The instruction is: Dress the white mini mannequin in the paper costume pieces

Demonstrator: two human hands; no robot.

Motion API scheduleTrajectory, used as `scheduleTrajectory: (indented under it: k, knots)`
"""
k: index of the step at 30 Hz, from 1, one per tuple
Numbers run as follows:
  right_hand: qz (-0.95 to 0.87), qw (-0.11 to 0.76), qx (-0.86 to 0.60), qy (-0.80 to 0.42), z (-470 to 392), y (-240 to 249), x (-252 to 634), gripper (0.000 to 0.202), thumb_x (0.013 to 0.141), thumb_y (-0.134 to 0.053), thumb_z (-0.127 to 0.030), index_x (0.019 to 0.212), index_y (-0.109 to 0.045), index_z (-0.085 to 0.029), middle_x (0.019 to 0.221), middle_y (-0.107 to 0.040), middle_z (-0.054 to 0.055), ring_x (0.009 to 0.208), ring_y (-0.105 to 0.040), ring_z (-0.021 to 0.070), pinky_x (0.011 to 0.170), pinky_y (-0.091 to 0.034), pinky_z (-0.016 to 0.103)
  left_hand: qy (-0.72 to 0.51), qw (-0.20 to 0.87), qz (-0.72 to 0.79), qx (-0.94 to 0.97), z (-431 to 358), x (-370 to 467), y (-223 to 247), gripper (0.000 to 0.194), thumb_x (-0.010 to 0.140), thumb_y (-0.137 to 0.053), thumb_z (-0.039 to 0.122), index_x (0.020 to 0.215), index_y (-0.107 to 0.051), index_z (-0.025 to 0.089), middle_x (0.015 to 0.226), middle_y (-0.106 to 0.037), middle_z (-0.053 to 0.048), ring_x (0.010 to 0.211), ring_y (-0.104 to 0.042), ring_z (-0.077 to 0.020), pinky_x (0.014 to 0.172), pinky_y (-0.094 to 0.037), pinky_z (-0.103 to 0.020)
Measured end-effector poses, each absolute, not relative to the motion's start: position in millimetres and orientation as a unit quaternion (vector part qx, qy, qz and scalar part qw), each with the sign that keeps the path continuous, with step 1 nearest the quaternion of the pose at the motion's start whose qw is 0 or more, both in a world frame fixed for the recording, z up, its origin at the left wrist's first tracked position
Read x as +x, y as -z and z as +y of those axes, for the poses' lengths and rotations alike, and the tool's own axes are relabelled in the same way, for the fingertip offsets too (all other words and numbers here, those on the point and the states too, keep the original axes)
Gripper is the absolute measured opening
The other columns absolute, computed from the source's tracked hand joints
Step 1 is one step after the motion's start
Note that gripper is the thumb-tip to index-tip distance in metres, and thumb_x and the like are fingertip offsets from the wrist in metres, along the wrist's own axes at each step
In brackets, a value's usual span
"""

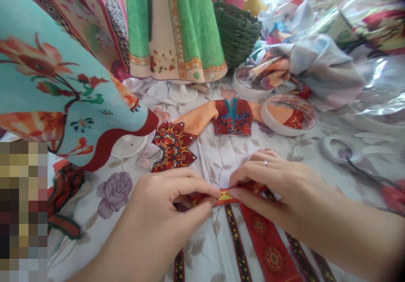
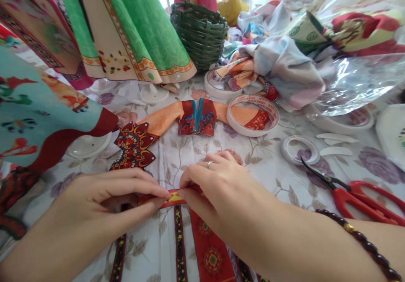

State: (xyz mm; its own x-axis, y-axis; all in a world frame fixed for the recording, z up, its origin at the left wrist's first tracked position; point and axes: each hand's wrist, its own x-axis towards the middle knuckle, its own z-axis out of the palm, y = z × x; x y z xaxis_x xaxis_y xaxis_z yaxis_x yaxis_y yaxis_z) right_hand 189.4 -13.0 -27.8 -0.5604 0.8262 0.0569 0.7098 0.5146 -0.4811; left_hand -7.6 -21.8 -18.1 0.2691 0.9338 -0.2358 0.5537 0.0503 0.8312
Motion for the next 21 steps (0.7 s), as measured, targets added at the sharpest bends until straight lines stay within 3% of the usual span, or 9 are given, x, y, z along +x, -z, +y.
scheduleTrajectory:
  k: [21]
  knots:
    - [-0.855, 0.153, -0.449, -0.21, -15.2, 27.5, 188.3, 0.012, 0.087, -0.056, -0.019, 0.078, -0.063, -0.019, 0.069, -0.062, 0.002, 0.068, -0.057, 0.0184, 0.065, -0.042, 0.032, -0.246, 0.396, 0.533, 0.706, -22.3, -8.9, 21.4, 0.024, 0.069, -0.066, 0.008, 0.076, -0.075, 0.03, 0.073, -0.071, 0.008, 0.062, -0.065, -0.0059, 0.053, -0.047, -0.01]
